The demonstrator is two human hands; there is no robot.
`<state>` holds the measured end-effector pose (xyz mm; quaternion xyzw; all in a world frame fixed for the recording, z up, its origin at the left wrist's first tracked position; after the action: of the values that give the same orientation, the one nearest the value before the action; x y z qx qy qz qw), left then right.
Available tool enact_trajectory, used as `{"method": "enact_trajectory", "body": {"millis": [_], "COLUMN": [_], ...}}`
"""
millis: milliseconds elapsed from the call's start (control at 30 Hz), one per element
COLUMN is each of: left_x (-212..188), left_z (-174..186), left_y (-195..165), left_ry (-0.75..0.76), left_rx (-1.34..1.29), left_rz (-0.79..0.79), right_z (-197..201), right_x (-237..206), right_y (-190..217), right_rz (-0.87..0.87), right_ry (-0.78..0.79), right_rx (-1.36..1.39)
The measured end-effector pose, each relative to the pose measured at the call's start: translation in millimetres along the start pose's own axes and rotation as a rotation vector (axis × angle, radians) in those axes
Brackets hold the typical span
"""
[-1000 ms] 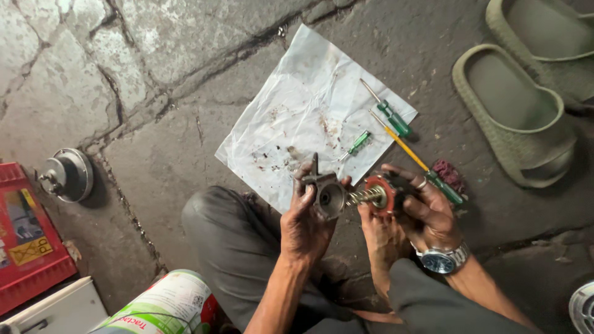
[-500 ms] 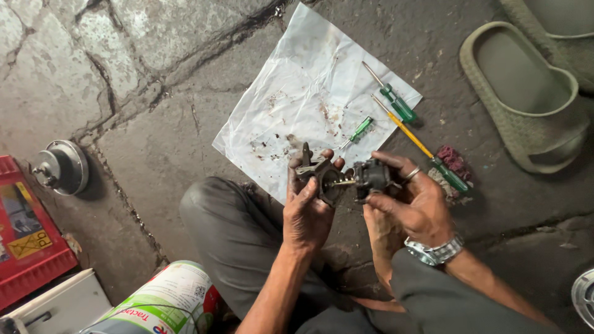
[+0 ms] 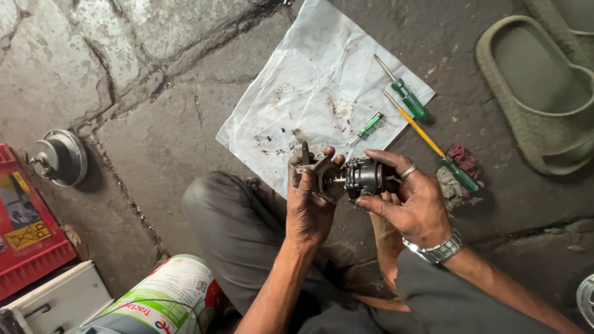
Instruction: The person is sitting on the floor and repairing a mechanical part. They use a screwdriver to disassemble and reassemble the part, placing small components on a plastic sheet. The person also uses a cloth to clean the part.
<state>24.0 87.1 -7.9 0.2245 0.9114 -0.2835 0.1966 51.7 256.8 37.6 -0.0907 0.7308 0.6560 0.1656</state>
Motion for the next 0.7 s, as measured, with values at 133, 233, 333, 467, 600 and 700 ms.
{"method": "enact_trajectory", "body": {"millis": [133,233,333,467,600,700], "left_x": [0,1,3,3,5,5], "left_z": [4,11,21,45,71,93], "left_y": [-1,-4,-12,-23,-41,-56], "left_ry": [-0.019,-0.049,-0.08,-0.213,-0.291,-0.349], "left_rx": [0.011,0.037,0.045,0.092,0.06,0.045], "left_rz": [0.012,0.006,-0.034,-0.057,-0.124,-0.156], "right_z": [-7,-14,-26,-50,-79,-105], "right_x": [-1,-1,1,7,16,29], "right_y": [2,0,5,19,10,-2], "right_rz": [0.008,-0.036,0.048,0.283,0.269,0.237], "right_ry": [0.021,0.028,0.047,0.084,0.134,0.199], "right_rx": [0.011,-0.092,-0.328,-0.478,-0.546,-0.52]}}
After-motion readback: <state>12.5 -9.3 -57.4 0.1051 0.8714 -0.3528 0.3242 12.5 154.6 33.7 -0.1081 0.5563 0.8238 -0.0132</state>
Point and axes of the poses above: each hand's wrist, its own x-axis towards the middle knuckle, its own z-axis out of the back of the hand, y = z × x, the point moved 8 cm from there along x, towards the middle knuckle, and after that the axes turned 3 degrees about x, right-handed, at the moved point
